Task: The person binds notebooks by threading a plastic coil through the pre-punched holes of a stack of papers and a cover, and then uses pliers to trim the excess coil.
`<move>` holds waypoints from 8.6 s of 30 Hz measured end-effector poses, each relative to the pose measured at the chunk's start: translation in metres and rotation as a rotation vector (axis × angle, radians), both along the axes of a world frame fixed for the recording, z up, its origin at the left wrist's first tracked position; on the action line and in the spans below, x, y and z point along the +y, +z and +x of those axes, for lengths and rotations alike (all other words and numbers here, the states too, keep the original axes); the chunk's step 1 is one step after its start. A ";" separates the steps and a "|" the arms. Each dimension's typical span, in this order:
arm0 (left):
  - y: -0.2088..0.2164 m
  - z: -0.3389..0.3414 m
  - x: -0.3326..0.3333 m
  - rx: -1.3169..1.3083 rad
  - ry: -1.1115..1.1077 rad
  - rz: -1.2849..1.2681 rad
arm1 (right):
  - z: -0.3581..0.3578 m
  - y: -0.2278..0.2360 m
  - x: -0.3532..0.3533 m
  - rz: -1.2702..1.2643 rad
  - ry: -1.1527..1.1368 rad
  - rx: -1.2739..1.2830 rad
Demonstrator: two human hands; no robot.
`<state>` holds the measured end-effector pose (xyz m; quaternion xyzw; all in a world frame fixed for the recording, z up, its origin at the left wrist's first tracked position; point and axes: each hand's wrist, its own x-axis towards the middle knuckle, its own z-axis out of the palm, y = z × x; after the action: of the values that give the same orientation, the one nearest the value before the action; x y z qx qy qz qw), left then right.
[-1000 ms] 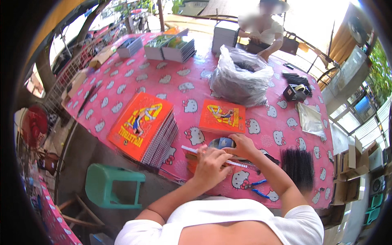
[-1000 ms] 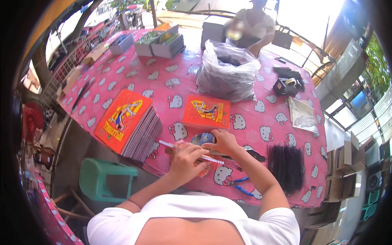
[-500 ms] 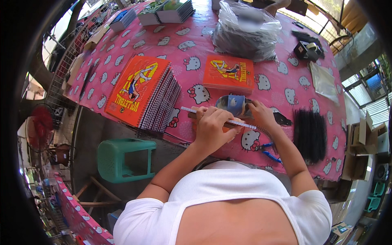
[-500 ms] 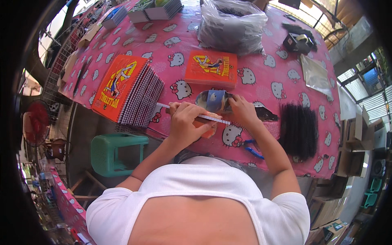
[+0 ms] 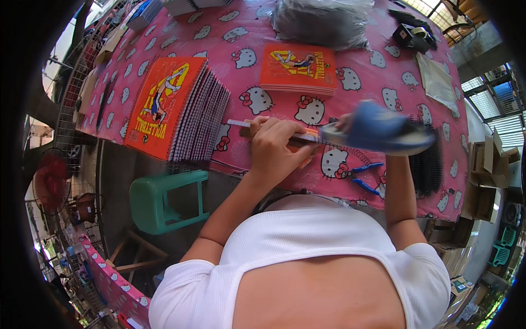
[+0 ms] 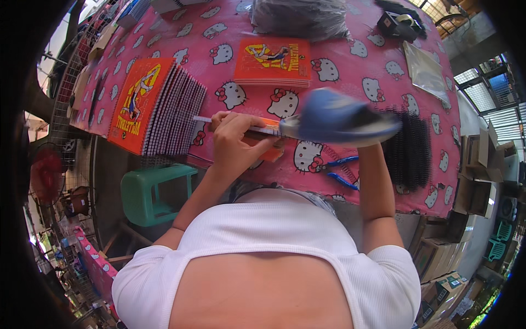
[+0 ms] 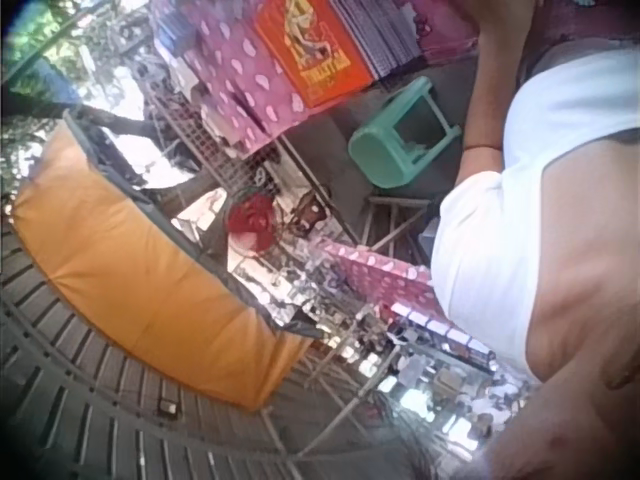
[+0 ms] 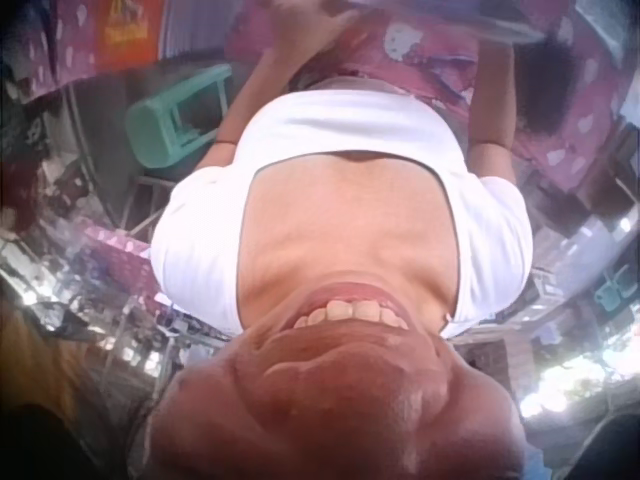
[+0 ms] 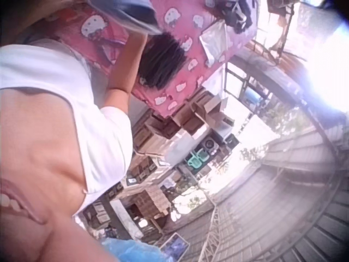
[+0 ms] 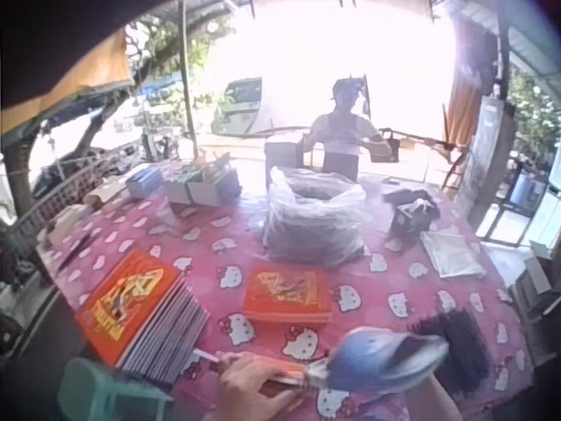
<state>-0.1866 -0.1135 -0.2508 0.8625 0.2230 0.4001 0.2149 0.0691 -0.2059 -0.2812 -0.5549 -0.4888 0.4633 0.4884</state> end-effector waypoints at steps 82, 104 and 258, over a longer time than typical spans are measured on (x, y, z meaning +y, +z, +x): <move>-0.014 -0.052 -0.008 -0.277 -0.038 -0.086 | -0.126 0.017 -0.032 -0.371 0.147 0.785; -0.025 -0.246 0.182 -1.058 0.555 -0.372 | -0.120 0.055 0.167 0.712 -0.229 -0.423; -0.003 -0.012 -0.011 -0.566 0.361 -0.247 | 0.085 -0.046 -0.078 -0.036 -0.954 -1.148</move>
<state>-0.1984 -0.1242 -0.2536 0.6315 0.3503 0.6248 0.2968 0.1537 -0.2835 -0.3268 -0.8694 -0.3652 -0.1536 0.2951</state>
